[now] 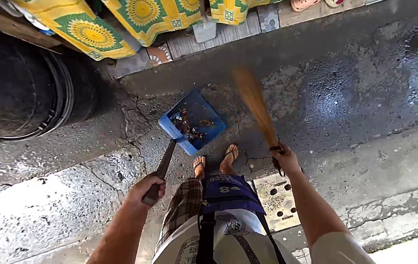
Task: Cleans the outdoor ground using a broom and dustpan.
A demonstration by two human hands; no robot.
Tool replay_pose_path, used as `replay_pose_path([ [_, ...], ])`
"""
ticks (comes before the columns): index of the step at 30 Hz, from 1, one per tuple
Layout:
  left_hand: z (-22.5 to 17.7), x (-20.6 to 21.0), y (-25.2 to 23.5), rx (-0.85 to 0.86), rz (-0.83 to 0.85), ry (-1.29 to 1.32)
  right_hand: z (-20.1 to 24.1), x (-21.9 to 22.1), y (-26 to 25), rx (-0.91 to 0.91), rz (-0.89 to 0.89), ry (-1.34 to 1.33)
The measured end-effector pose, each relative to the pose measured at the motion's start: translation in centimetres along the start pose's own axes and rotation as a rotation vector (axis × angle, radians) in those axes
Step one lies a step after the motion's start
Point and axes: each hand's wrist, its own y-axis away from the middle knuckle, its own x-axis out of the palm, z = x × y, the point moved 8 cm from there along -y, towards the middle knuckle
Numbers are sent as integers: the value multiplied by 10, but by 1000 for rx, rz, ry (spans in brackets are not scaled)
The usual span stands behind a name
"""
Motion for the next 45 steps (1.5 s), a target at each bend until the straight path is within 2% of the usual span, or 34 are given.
replay_pose_path([
  [2,2,-10,9,-24,-2,71,16,35,-33,31,-41,-48],
  [4,-3,-7,15,-69,-53,170,30,80,-52,39,-44,44],
  [6,-9,5,15,-90,-107,245,35,134,-51,3,56,343],
  [8,-16,18,8,-54,-161,270,28,181,-33,-79,269,701],
  [9,-18,22,6,-36,-186,272,27,189,-18,-129,366,833],
  [11,-19,24,3,-30,-218,272,25,166,17,-191,423,958],
  [13,-22,21,1,-18,-211,263,23,118,43,-196,365,956],
  [16,-20,9,-2,-1,-191,230,6,62,64,-138,228,799],
  [18,-21,8,-3,9,-199,214,7,49,55,-81,97,697],
  [21,-19,16,0,3,-219,198,15,75,17,-9,-31,476],
  [23,-19,24,0,13,-219,200,23,112,-10,15,-4,430],
  [25,-18,31,0,13,-217,204,28,155,-26,-55,164,663],
  [27,-19,36,0,8,-214,199,33,180,-23,-162,344,967],
  [30,-17,33,-1,-9,-222,188,43,157,5,-411,343,1127],
  [32,-16,30,1,-3,-228,159,37,127,22,-471,299,1137],
  [34,-14,29,0,8,-230,146,22,97,30,-347,247,1073],
  [36,-11,32,-1,14,-229,140,5,82,24,-172,173,892],
  [38,-8,34,-1,16,-241,134,-1,93,9,-75,115,651],
  [40,-5,37,0,16,-240,126,5,123,-13,-51,124,486],
  [41,-5,38,0,16,-236,122,9,140,-25,-59,170,504],
  [43,-3,38,-1,11,-241,112,16,170,-43,-132,291,744],
  [45,-4,36,-4,4,-235,110,24,178,-47,-262,357,965],
])
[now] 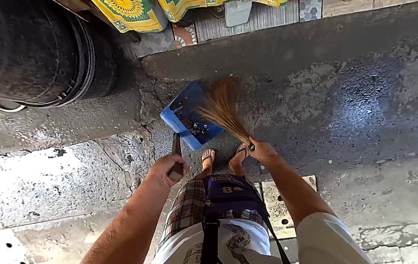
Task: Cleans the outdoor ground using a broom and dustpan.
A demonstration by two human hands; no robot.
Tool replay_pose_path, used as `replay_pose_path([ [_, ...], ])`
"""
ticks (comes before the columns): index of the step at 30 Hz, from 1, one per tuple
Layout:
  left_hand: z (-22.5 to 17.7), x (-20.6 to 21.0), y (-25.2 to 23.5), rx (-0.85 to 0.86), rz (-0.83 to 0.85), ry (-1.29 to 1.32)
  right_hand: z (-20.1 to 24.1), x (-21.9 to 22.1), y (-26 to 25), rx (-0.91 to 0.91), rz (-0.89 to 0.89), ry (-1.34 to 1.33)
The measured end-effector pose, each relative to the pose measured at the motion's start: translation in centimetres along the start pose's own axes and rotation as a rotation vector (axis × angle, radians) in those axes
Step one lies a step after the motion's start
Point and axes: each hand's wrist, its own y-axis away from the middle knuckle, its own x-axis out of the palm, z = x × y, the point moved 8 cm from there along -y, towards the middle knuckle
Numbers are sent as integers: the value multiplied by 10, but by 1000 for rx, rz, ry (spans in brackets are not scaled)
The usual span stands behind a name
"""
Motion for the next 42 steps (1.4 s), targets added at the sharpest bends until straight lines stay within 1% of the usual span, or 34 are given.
replay_pose_path([
  [3,-4,-4,0,-5,-1,-1,-3,-27,33,-137,-47,147],
  [4,-3,-3,1,-9,-4,-3,-8,-32,47,-158,-49,163],
  [6,-2,-2,1,-7,-17,4,-15,-31,65,-135,-15,112],
  [9,7,-2,-2,-6,-11,19,-30,-22,53,16,-17,-165],
  [11,10,-6,-4,-13,8,16,-50,-21,27,143,-117,-436],
  [13,11,-14,-6,-31,15,21,-76,-16,10,270,-265,-701],
  [15,9,-20,-8,-42,18,25,-80,-9,18,307,-353,-829],
  [17,8,-19,-9,-45,18,7,-61,-1,46,246,-362,-834],
  [19,9,-12,-8,-44,5,-1,-35,13,70,196,-315,-769],
  [21,10,-5,-5,-33,-13,-2,-15,16,73,151,-224,-716],
  [23,11,1,-4,-21,-10,-15,-8,4,59,116,-140,-655],
  [25,11,5,-4,-23,-1,-28,-23,-14,35,103,-132,-591],
  [27,8,3,-4,-32,-3,-38,-58,-25,17,183,-197,-625],
  [29,6,2,-6,-39,-2,-49,-92,-27,22,302,-300,-741],
  [30,6,3,-6,-41,-3,-56,-98,-24,31,307,-331,-771],
  [32,7,9,-6,-49,-16,-74,-90,-10,58,229,-293,-785],
  [34,9,18,-3,-47,-36,-91,-70,1,75,129,-190,-776],
  [36,9,29,1,-42,-55,-100,-51,0,68,56,-68,-699],
  [38,10,37,4,-47,-64,-106,-42,-9,44,15,-4,-642],
  [40,10,39,5,-57,-55,-100,-57,-20,20,49,-53,-744],
  [42,9,35,1,-73,-37,-93,-92,-23,12,168,-190,-957],
])
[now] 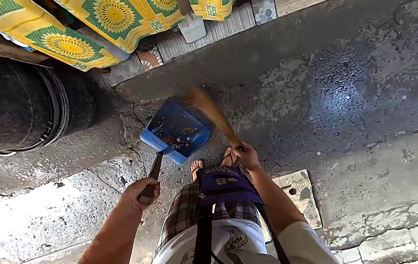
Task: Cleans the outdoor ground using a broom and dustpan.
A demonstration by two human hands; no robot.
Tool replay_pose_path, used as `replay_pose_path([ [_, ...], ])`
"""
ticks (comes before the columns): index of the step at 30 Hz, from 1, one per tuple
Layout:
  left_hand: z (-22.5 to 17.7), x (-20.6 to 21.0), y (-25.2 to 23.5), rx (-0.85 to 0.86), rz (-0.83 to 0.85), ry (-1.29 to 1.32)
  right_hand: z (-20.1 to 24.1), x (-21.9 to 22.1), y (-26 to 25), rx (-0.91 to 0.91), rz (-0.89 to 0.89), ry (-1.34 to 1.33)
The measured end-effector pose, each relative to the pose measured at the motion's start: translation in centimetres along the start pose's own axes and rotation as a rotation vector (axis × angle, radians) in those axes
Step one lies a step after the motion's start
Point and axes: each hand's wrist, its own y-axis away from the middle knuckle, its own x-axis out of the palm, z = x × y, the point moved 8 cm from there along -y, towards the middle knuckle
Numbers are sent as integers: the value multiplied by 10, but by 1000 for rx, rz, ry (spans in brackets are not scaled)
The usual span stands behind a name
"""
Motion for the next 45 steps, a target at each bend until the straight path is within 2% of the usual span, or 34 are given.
replay_pose_path([
  [2,2,-4,-3,-6,17,-3,-22,-27,7,45,-140,-147],
  [4,3,2,-3,5,6,-9,-33,-41,36,-12,-159,-183],
  [7,8,15,1,24,-24,-9,-44,-40,68,-103,-80,-75],
  [10,11,29,5,56,-39,-3,-29,-47,65,-122,110,145],
  [12,9,35,6,92,-29,-16,-25,-70,50,-88,150,267],
  [14,6,36,5,100,-12,-31,-36,-115,35,2,77,247],
  [18,13,33,0,98,5,-28,-82,-225,25,208,-210,36],
  [21,33,31,6,151,24,-69,-72,-242,49,169,-293,15],
  [24,44,43,32,187,66,-85,-49,-230,74,65,-220,85],
  [28,53,87,86,154,124,-91,-24,-222,73,-61,-30,265],
  [30,58,115,106,123,125,-143,-20,-241,65,-87,-9,301],
  [33,62,168,96,134,199,-184,-30,-327,39,-92,-152,141],
  [37,76,253,77,163,254,-119,-57,-450,-42,35,-413,-238],
  [39,84,299,84,133,236,-61,-63,-483,-88,102,-462,-362],
  [40,87,320,89,123,225,-45,-65,-491,-105,131,-456,-339],
  [42,91,352,97,110,189,-44,-60,-477,-120,131,-288,-106],
  [45,99,381,109,138,142,-65,-57,-420,-100,-37,140,377],
])
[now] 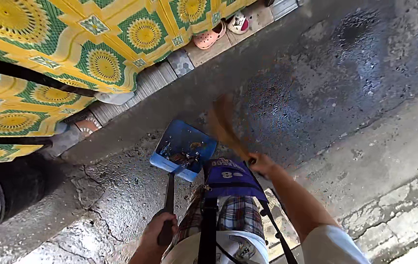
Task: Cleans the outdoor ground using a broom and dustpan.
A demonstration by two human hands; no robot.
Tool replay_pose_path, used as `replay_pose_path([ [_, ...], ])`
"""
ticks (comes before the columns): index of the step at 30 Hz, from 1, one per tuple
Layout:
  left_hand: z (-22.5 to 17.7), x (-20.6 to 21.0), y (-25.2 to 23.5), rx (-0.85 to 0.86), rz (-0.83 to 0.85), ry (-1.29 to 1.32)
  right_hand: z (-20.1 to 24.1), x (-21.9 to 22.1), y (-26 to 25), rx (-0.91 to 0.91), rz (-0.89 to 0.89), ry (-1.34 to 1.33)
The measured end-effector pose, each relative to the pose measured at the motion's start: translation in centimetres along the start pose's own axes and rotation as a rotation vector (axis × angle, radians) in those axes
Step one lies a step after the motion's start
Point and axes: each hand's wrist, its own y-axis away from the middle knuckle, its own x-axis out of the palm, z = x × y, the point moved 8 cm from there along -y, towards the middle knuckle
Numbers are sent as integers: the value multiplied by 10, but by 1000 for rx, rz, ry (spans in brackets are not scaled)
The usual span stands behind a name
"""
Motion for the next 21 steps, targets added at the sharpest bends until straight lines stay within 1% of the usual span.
replay_pose_path([
  [2,-2,14,15,21,-46,-19,12,4,47,-95,113,108],
  [3,-3,19,22,29,-61,-35,9,-4,70,-110,126,124],
  [4,-3,23,28,34,-64,-57,-3,-16,87,-113,122,106],
  [6,-1,30,39,30,-42,-98,-44,-50,119,-90,81,-63],
  [8,1,41,48,24,0,-114,-96,-96,139,-6,-51,-263],
  [9,4,48,52,25,21,-119,-122,-121,144,43,-146,-377],
  [11,11,62,54,40,37,-135,-169,-169,143,167,-347,-640],
  [12,15,72,52,53,59,-142,-190,-193,133,225,-431,-764],
  [13,20,82,51,71,91,-146,-208,-216,117,261,-498,-856],
  [15,30,111,53,87,123,-151,-233,-260,75,304,-627,-953],
  [16,35,132,54,86,120,-157,-242,-280,52,337,-658,-947],
  [17,42,154,56,80,104,-158,-250,-292,31,364,-632,-883],
  [18,48,178,59,68,78,-147,-256,-291,13,365,-547,-745],
  [19,52,204,58,61,62,-124,-255,-283,-2,327,-411,-537],
  [21,60,254,54,61,43,-85,-239,-253,-11,145,-136,-129],
])
